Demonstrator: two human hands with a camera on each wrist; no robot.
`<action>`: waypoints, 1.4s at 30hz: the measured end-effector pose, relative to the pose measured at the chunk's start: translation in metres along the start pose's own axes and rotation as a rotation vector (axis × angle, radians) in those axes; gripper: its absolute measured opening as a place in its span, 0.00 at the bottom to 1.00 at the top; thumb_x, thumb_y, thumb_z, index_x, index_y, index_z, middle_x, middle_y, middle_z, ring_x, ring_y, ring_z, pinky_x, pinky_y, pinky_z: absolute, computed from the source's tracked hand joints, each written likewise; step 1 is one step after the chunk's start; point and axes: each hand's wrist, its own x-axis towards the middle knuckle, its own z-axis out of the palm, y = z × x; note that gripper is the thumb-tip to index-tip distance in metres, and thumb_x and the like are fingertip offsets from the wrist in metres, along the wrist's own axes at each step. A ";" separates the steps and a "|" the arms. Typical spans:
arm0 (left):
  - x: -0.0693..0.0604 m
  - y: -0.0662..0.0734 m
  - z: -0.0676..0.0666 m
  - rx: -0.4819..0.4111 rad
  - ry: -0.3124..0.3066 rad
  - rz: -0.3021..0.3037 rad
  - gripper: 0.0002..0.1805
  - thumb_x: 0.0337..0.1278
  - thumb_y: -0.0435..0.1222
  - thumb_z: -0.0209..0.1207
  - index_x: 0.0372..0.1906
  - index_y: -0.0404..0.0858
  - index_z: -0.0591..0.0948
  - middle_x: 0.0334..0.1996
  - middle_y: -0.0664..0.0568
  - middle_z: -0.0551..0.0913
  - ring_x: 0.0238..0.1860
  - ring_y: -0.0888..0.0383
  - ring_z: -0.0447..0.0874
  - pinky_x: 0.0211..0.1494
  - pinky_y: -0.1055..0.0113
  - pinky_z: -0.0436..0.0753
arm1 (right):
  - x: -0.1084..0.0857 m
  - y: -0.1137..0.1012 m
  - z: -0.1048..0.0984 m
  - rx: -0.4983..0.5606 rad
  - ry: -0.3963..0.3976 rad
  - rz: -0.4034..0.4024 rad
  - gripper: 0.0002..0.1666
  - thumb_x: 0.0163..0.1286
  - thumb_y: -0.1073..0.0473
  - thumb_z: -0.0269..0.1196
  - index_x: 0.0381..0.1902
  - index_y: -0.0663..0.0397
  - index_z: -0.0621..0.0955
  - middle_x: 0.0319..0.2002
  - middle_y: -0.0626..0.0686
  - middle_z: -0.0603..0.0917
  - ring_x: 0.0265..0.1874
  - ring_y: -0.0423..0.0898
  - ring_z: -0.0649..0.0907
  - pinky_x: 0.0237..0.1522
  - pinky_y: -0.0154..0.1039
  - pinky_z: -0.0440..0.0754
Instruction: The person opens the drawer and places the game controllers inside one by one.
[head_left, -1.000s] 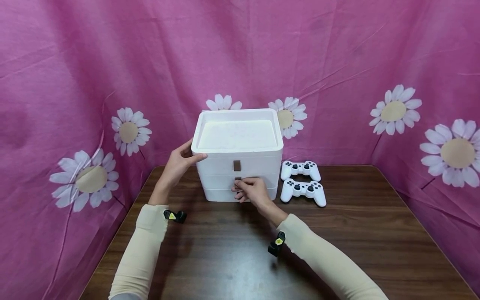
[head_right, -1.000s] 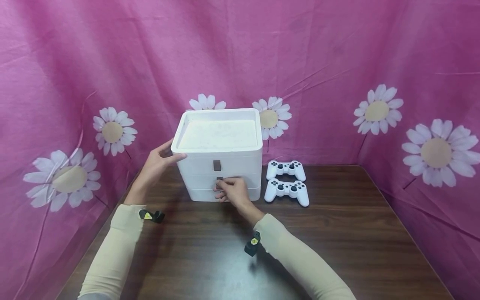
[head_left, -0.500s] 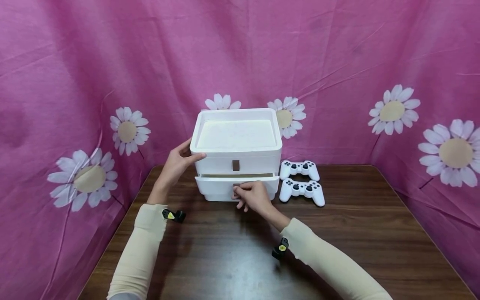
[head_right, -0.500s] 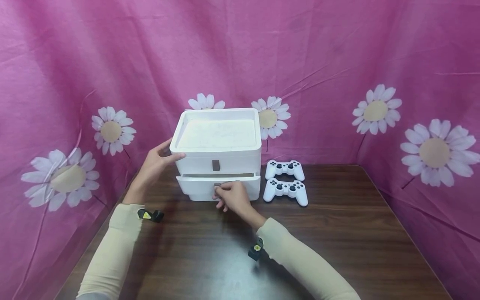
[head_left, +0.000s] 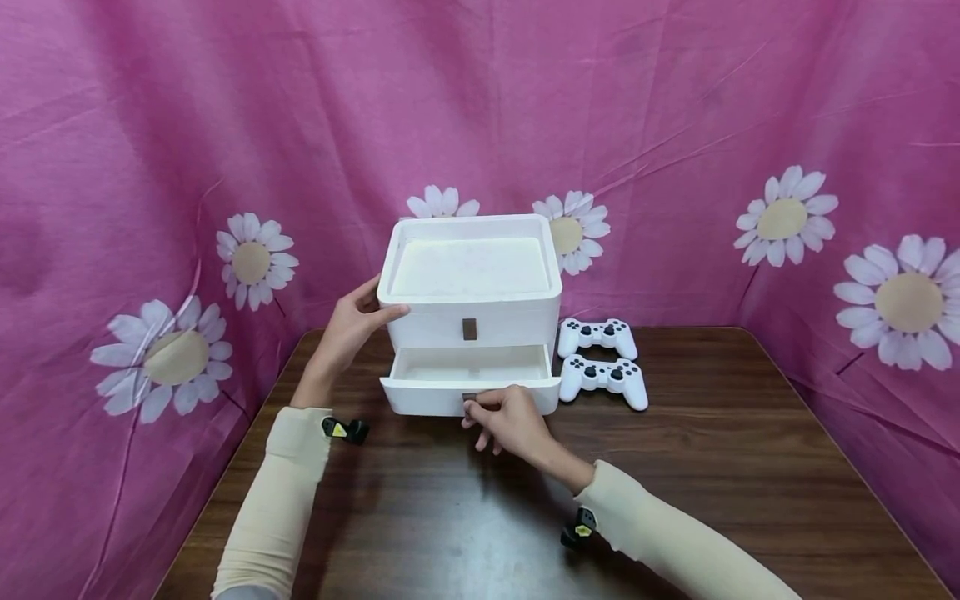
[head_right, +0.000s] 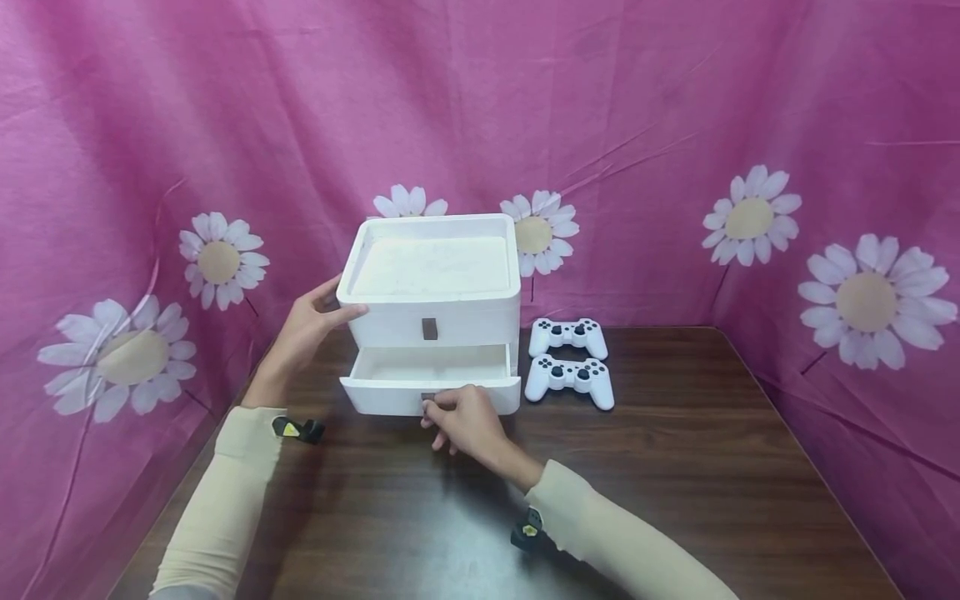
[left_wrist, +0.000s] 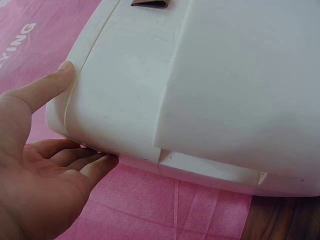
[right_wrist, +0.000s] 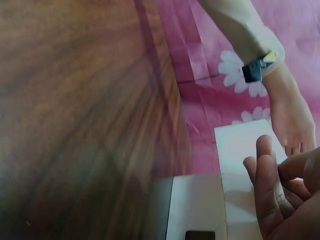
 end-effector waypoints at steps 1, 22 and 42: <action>0.000 0.000 0.000 0.003 0.002 0.000 0.50 0.64 0.46 0.75 0.86 0.48 0.61 0.79 0.49 0.72 0.74 0.50 0.75 0.75 0.49 0.76 | -0.003 -0.001 0.001 -0.002 -0.006 0.004 0.12 0.78 0.62 0.65 0.41 0.62 0.93 0.32 0.56 0.94 0.13 0.40 0.85 0.15 0.46 0.84; 0.001 0.001 -0.003 0.014 0.017 0.005 0.48 0.65 0.42 0.73 0.85 0.45 0.62 0.78 0.46 0.72 0.74 0.49 0.75 0.75 0.50 0.77 | -0.046 -0.008 0.011 -0.016 -0.065 0.001 0.11 0.79 0.62 0.64 0.40 0.57 0.93 0.32 0.56 0.94 0.13 0.39 0.85 0.14 0.45 0.83; 0.002 -0.002 0.001 0.004 0.008 0.010 0.48 0.65 0.43 0.73 0.85 0.47 0.62 0.78 0.47 0.73 0.72 0.49 0.77 0.73 0.53 0.79 | -0.049 -0.013 -0.002 -0.280 -0.072 -0.085 0.09 0.77 0.63 0.66 0.38 0.54 0.92 0.30 0.53 0.93 0.15 0.49 0.88 0.17 0.34 0.81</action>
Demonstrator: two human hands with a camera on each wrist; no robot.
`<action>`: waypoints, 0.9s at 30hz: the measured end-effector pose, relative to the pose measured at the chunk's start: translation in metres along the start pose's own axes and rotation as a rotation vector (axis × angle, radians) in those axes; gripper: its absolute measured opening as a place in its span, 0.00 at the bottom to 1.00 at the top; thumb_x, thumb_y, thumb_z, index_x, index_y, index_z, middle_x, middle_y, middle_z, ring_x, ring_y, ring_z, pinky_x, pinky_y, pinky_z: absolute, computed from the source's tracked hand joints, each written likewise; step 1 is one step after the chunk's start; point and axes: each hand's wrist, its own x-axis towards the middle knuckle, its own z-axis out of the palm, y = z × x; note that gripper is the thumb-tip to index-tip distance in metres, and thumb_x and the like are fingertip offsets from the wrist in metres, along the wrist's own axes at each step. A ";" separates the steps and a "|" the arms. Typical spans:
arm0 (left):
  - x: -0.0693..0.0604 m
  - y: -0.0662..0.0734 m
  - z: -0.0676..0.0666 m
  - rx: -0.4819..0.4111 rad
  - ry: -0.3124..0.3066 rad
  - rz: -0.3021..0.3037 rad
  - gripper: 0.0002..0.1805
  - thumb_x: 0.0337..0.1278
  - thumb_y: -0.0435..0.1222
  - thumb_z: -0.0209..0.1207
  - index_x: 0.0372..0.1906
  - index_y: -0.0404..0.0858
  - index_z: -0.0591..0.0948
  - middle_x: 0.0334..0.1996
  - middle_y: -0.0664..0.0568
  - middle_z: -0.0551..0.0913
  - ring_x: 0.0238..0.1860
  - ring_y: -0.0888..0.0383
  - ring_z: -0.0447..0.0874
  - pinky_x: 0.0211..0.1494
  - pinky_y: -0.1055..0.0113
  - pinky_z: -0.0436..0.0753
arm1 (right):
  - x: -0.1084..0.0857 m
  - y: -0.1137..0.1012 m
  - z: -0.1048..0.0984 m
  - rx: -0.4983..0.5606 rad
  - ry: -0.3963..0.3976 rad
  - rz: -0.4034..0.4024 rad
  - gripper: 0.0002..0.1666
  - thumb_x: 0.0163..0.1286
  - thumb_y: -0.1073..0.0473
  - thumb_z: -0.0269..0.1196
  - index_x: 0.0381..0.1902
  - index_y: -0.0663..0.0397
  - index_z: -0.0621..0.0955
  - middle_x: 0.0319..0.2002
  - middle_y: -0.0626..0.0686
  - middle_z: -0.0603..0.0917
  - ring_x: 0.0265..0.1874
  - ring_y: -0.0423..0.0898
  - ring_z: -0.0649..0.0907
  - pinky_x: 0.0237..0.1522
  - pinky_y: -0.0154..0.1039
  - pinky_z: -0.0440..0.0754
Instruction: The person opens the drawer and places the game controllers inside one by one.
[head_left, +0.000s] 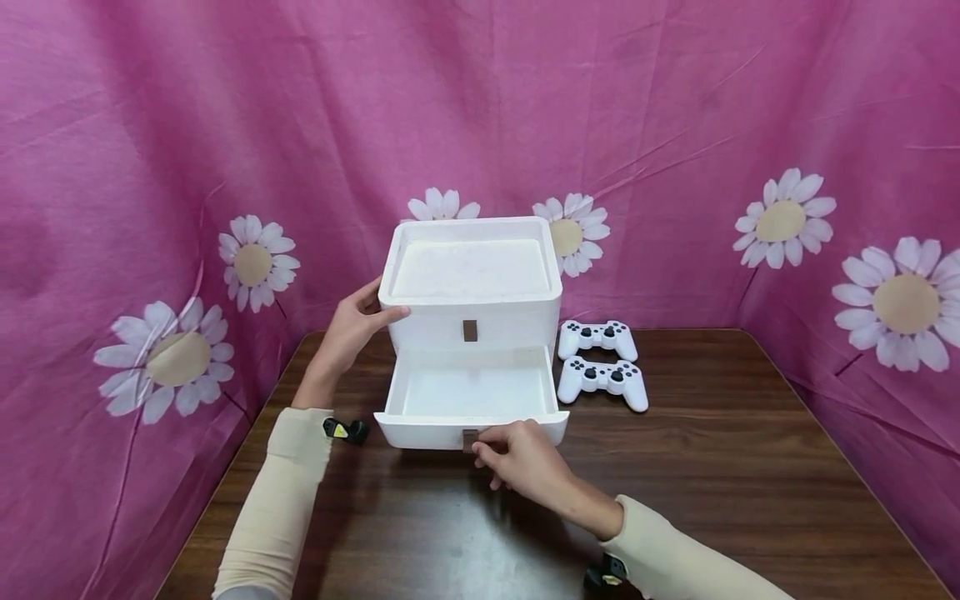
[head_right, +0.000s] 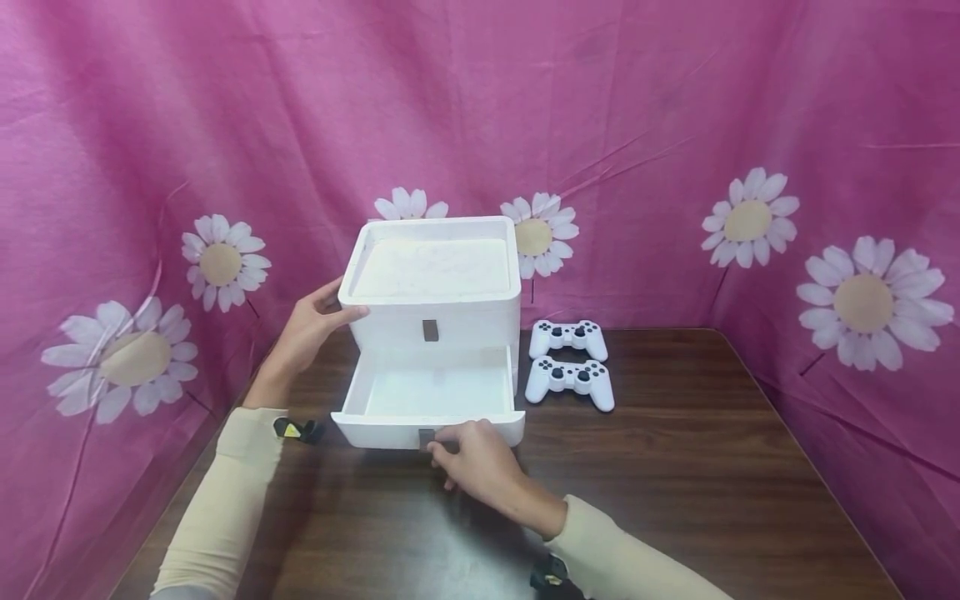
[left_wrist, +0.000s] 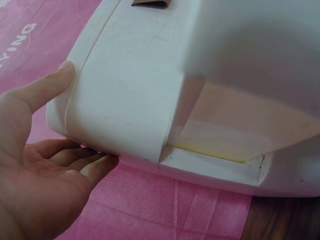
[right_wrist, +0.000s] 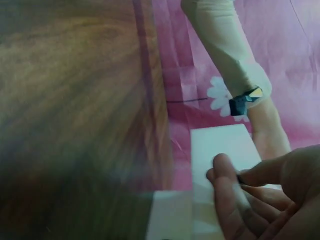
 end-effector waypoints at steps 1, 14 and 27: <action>0.000 0.000 0.000 0.000 0.001 0.000 0.48 0.65 0.43 0.74 0.85 0.47 0.62 0.78 0.47 0.73 0.72 0.49 0.77 0.73 0.53 0.79 | -0.001 -0.001 -0.003 -0.027 0.004 -0.016 0.09 0.77 0.63 0.66 0.38 0.54 0.92 0.29 0.53 0.93 0.15 0.47 0.87 0.17 0.33 0.80; -0.002 0.001 0.000 0.002 0.005 0.005 0.48 0.65 0.44 0.74 0.85 0.47 0.62 0.79 0.46 0.72 0.74 0.48 0.75 0.76 0.48 0.76 | 0.000 -0.012 -0.076 -0.288 0.005 -0.175 0.06 0.75 0.61 0.68 0.39 0.51 0.92 0.27 0.42 0.91 0.16 0.27 0.82 0.29 0.29 0.82; -0.001 0.000 0.001 -0.004 0.008 0.005 0.48 0.65 0.43 0.74 0.85 0.46 0.63 0.78 0.46 0.73 0.74 0.48 0.75 0.76 0.48 0.76 | 0.026 0.016 -0.145 -0.535 0.124 -0.217 0.05 0.70 0.58 0.73 0.40 0.49 0.95 0.23 0.40 0.86 0.20 0.33 0.72 0.28 0.34 0.73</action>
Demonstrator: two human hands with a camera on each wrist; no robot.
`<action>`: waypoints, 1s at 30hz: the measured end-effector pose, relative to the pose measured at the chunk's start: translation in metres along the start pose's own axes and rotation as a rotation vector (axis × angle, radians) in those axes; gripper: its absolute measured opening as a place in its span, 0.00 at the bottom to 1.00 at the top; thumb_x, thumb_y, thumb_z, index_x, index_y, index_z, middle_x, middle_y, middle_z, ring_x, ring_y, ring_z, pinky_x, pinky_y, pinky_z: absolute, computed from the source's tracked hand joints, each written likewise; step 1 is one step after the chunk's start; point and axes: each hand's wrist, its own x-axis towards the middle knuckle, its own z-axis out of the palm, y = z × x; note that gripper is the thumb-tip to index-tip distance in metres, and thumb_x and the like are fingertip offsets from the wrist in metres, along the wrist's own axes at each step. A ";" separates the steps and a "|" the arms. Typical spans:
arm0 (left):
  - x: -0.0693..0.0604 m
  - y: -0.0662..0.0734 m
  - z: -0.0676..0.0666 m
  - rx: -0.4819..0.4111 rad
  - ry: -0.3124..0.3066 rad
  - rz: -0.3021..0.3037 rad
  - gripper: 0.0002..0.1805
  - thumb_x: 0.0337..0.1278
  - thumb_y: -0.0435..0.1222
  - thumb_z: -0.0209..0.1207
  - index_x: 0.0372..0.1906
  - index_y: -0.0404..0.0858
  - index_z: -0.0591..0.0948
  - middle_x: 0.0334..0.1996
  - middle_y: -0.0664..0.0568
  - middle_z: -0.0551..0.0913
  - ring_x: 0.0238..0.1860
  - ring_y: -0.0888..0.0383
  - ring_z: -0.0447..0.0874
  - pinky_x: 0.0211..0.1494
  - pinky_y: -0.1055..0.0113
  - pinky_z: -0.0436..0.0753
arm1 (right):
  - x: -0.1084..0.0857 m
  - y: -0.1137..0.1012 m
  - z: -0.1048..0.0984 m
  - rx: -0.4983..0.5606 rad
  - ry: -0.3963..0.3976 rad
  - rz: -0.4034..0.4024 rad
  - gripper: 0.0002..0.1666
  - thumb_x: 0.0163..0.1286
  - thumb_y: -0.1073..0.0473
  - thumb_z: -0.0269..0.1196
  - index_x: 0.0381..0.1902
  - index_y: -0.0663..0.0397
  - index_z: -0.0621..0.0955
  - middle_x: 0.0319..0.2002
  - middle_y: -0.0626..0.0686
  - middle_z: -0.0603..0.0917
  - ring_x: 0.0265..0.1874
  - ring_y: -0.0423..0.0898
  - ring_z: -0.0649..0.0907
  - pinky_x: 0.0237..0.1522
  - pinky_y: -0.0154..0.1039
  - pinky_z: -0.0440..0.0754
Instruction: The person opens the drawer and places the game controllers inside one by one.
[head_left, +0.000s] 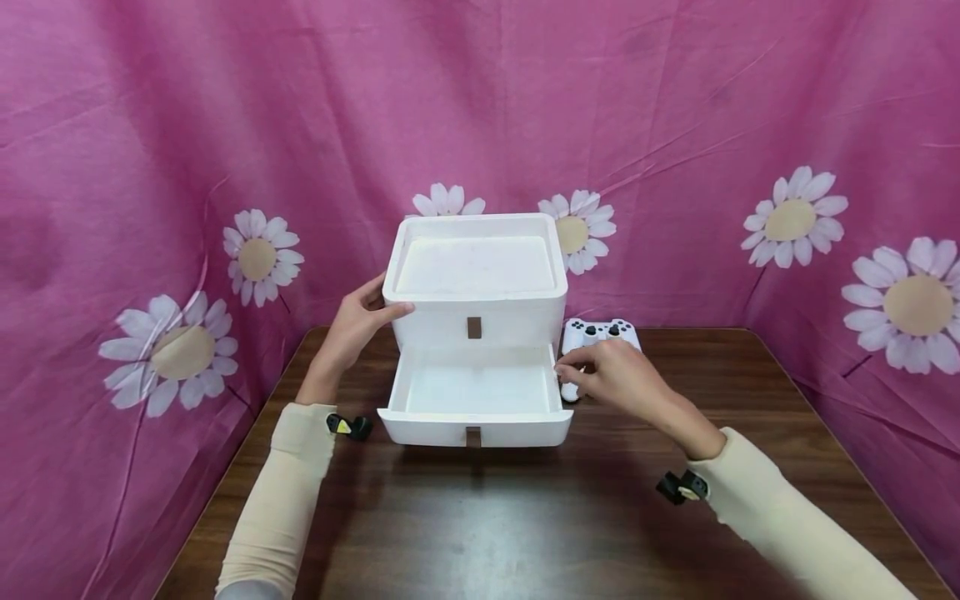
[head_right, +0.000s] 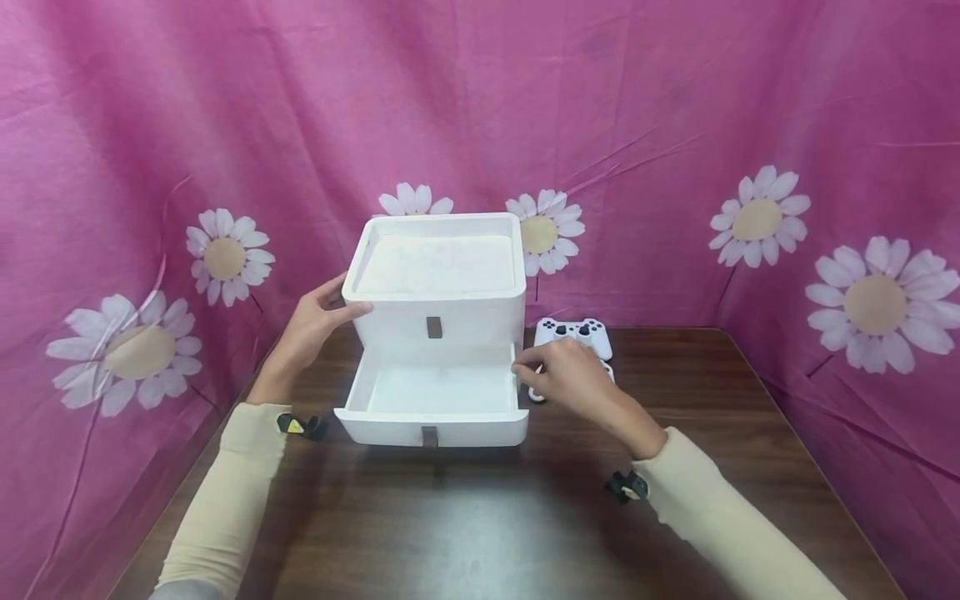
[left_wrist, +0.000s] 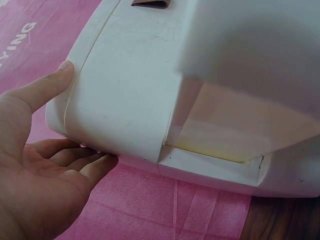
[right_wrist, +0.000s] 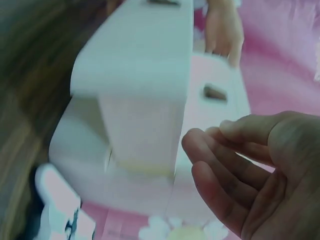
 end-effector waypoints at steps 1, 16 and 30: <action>0.000 0.000 0.000 0.001 0.000 0.000 0.48 0.65 0.43 0.74 0.85 0.46 0.63 0.78 0.46 0.73 0.74 0.48 0.76 0.75 0.49 0.76 | 0.002 0.006 -0.002 -0.016 -0.004 0.002 0.05 0.70 0.58 0.73 0.40 0.49 0.95 0.23 0.40 0.87 0.20 0.34 0.72 0.28 0.35 0.73; 0.000 0.001 0.000 0.006 -0.002 0.000 0.48 0.64 0.44 0.74 0.85 0.47 0.63 0.77 0.47 0.74 0.72 0.49 0.77 0.71 0.52 0.79 | 0.025 0.089 -0.013 -0.055 -0.220 0.054 0.11 0.73 0.62 0.70 0.49 0.54 0.92 0.46 0.55 0.94 0.37 0.43 0.88 0.42 0.48 0.85; 0.001 0.001 0.001 -0.002 -0.003 0.008 0.48 0.64 0.43 0.74 0.85 0.46 0.63 0.77 0.47 0.74 0.72 0.49 0.78 0.74 0.49 0.78 | 0.030 0.126 0.003 -0.013 -0.424 0.054 0.20 0.64 0.66 0.73 0.53 0.66 0.88 0.46 0.64 0.91 0.46 0.57 0.89 0.50 0.54 0.88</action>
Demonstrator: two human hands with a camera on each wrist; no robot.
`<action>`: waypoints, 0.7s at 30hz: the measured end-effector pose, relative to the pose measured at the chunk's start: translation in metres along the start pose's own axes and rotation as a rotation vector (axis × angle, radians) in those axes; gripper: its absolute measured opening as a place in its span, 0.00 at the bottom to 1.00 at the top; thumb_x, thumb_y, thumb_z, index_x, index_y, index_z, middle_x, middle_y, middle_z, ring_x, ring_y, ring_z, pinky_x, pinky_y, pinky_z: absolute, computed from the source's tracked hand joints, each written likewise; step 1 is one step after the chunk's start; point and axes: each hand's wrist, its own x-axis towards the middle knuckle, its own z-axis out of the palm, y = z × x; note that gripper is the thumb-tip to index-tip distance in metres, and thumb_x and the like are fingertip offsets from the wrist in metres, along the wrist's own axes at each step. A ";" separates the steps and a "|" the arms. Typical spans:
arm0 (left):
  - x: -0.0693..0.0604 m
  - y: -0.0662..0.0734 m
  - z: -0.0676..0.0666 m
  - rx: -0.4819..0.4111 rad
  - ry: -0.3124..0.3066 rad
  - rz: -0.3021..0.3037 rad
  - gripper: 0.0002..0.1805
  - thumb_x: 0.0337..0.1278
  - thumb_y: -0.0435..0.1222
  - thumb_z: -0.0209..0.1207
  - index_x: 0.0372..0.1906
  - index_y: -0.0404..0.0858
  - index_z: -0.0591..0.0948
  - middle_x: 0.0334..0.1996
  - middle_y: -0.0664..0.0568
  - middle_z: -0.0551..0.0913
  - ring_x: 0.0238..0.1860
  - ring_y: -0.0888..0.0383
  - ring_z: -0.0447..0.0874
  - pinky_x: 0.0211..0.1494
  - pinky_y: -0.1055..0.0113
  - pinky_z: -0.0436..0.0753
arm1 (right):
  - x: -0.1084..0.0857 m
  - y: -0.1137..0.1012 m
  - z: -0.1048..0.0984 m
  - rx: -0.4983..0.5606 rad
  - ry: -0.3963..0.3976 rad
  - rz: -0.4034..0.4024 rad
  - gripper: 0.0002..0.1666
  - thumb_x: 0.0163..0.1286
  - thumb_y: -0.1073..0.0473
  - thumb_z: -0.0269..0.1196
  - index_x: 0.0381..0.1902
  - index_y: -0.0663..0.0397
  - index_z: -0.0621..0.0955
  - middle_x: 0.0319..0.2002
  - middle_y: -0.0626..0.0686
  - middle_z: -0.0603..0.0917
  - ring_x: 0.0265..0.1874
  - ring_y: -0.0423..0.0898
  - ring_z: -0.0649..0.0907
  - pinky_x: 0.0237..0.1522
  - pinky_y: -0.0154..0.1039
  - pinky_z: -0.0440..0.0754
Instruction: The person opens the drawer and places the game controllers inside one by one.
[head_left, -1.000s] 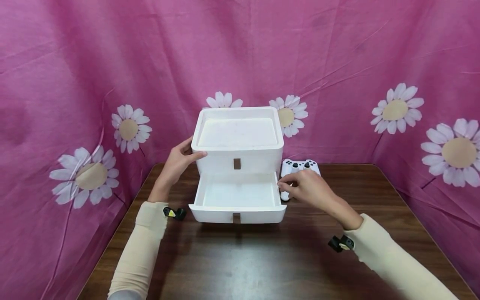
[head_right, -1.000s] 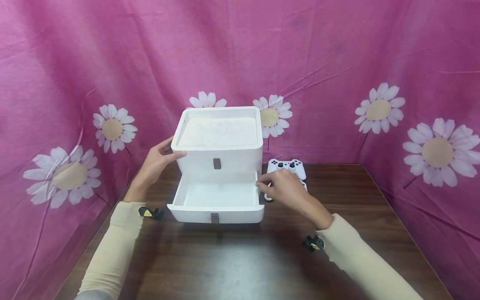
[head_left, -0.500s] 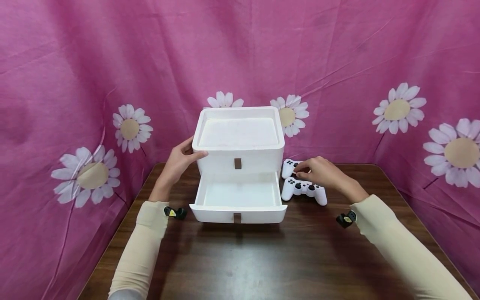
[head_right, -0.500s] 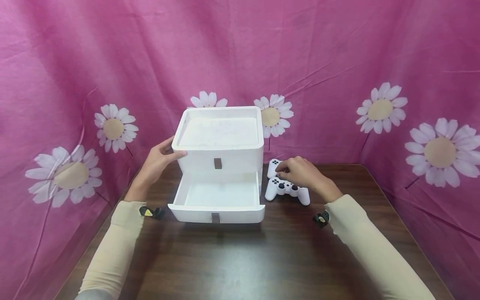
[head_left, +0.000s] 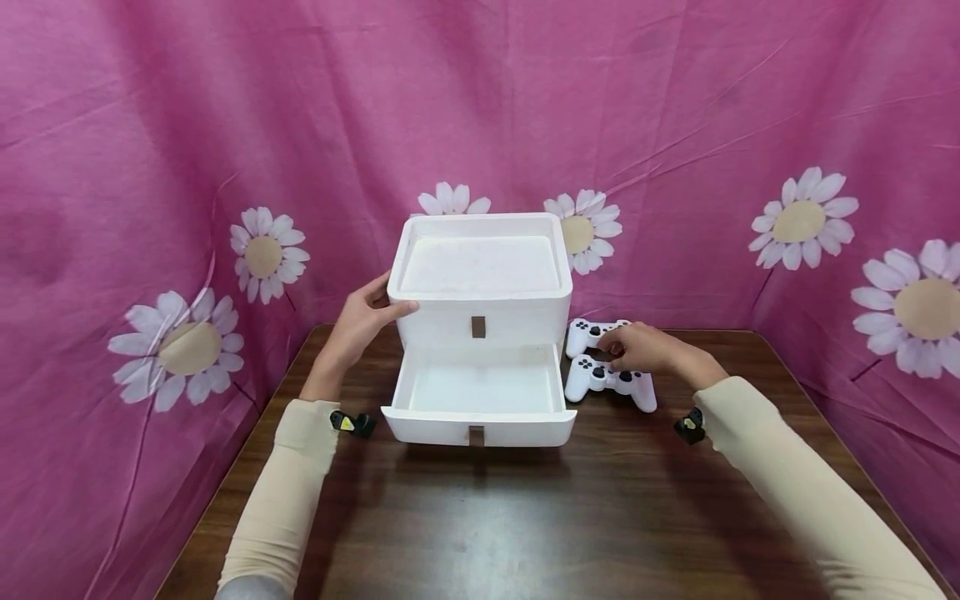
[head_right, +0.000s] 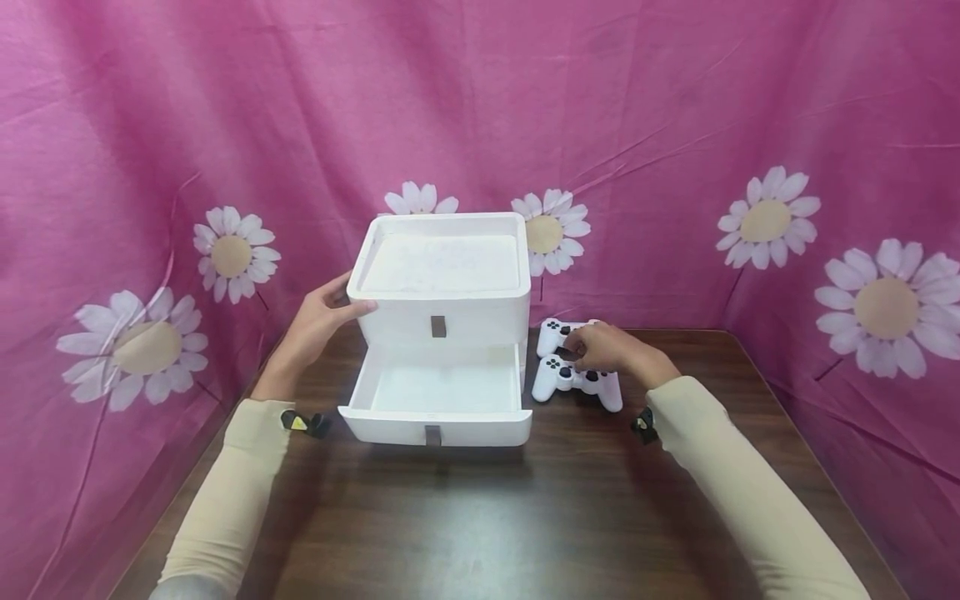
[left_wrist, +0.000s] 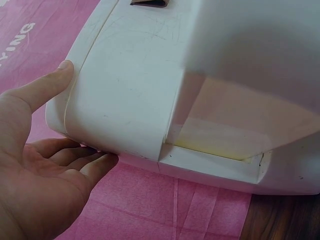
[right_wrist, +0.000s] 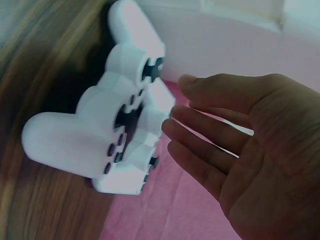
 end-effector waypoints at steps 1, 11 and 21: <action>0.000 0.000 0.000 -0.001 0.000 -0.001 0.48 0.64 0.43 0.74 0.85 0.47 0.63 0.77 0.47 0.74 0.72 0.49 0.78 0.74 0.50 0.78 | 0.001 0.002 0.002 0.003 -0.011 -0.006 0.19 0.62 0.66 0.73 0.52 0.66 0.88 0.43 0.62 0.91 0.44 0.55 0.89 0.47 0.52 0.87; -0.001 0.001 0.000 -0.003 -0.001 0.002 0.48 0.64 0.43 0.74 0.85 0.46 0.64 0.77 0.47 0.74 0.72 0.49 0.78 0.74 0.50 0.78 | 0.007 0.016 0.024 -0.044 -0.065 -0.011 0.27 0.53 0.65 0.75 0.53 0.68 0.84 0.40 0.57 0.86 0.39 0.49 0.81 0.46 0.48 0.81; -0.001 0.001 0.000 -0.009 0.001 0.008 0.47 0.64 0.42 0.74 0.84 0.47 0.65 0.75 0.47 0.76 0.70 0.50 0.79 0.69 0.58 0.82 | 0.010 0.018 0.036 -0.071 -0.095 0.048 0.35 0.50 0.63 0.75 0.57 0.71 0.83 0.42 0.59 0.87 0.40 0.51 0.82 0.47 0.49 0.82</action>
